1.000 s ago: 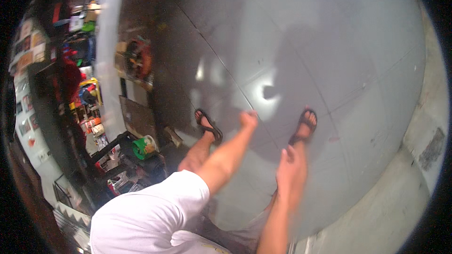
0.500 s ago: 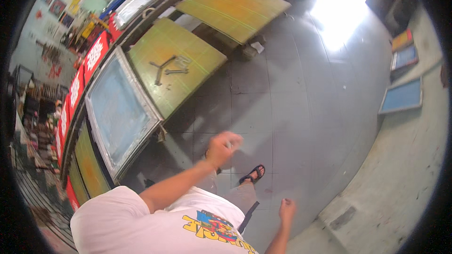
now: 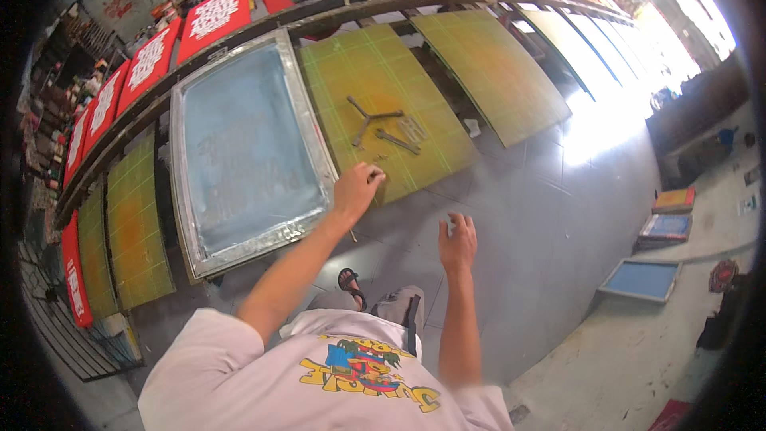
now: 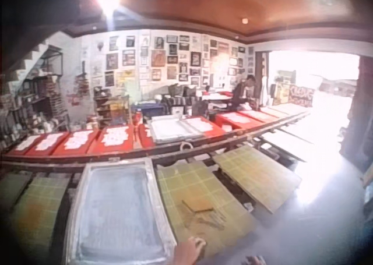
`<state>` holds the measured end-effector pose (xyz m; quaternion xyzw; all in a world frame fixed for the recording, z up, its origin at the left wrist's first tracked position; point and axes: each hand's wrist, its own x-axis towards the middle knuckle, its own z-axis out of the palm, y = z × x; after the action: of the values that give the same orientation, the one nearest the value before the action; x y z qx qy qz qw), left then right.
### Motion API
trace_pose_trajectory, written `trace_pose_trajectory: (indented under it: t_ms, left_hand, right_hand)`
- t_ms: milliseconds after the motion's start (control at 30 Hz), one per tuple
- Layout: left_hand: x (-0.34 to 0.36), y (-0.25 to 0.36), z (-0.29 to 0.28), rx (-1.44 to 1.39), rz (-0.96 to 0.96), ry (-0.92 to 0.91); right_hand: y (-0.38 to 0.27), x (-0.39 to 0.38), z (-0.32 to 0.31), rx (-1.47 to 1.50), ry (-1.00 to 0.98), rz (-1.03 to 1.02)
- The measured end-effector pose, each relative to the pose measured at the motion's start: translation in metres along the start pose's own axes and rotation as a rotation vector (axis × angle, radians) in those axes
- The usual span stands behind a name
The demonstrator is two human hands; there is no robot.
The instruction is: The person uses a wrench to tighten and adjust the position of a screen printing frame on a production line.
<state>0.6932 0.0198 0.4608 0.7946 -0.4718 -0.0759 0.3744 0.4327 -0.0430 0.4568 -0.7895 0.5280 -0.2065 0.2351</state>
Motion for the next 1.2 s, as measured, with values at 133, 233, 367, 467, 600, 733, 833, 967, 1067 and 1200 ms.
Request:
trace_pose_trajectory:
  t_ms: [133, 233, 367, 467, 600, 733, 833, 967, 1067, 1200]
  left_hand:
    - [-0.057, 0.016, -0.053, -0.249, -0.081, 0.162]
    - [-0.100, 0.000, -0.074, -0.213, -0.177, 0.379]
    - [-0.154, -0.016, -0.106, -0.045, -0.411, 0.598]
    - [-0.181, -0.014, -0.115, 0.073, -0.611, 0.763]
    - [-0.187, -0.009, -0.114, 0.095, -0.749, 0.902]
    - [-0.177, -0.015, -0.107, 0.066, -0.732, 0.921]
    - [-0.159, -0.014, -0.107, 0.039, -0.653, 0.852]
    - [-0.140, -0.025, -0.122, 0.061, -0.536, 0.804]
    - [-0.133, -0.053, -0.123, 0.105, -0.452, 0.893]
    - [-0.124, -0.072, -0.130, 0.115, -0.388, 0.842]
  right_hand:
    - [-0.059, 0.085, 0.038, -0.040, 0.099, -0.392]
    - [-0.074, 0.146, 0.075, -0.234, 0.064, -0.492]
    - [-0.078, 0.177, 0.094, -0.381, -0.144, -0.468]
    - [-0.067, 0.190, 0.095, -0.290, -0.230, -0.451]
    - [-0.081, 0.182, 0.074, -0.334, -0.239, -0.503]
    - [-0.084, 0.177, 0.053, -0.097, -0.448, -0.331]
    - [-0.066, 0.174, 0.041, 0.143, -0.569, -0.215]
    - [-0.049, 0.137, 0.012, 0.762, -0.765, 0.085]
    - [-0.050, 0.095, 0.000, 1.022, -0.762, 0.088]
    - [-0.084, 0.051, 0.000, 0.839, -0.691, 0.110]
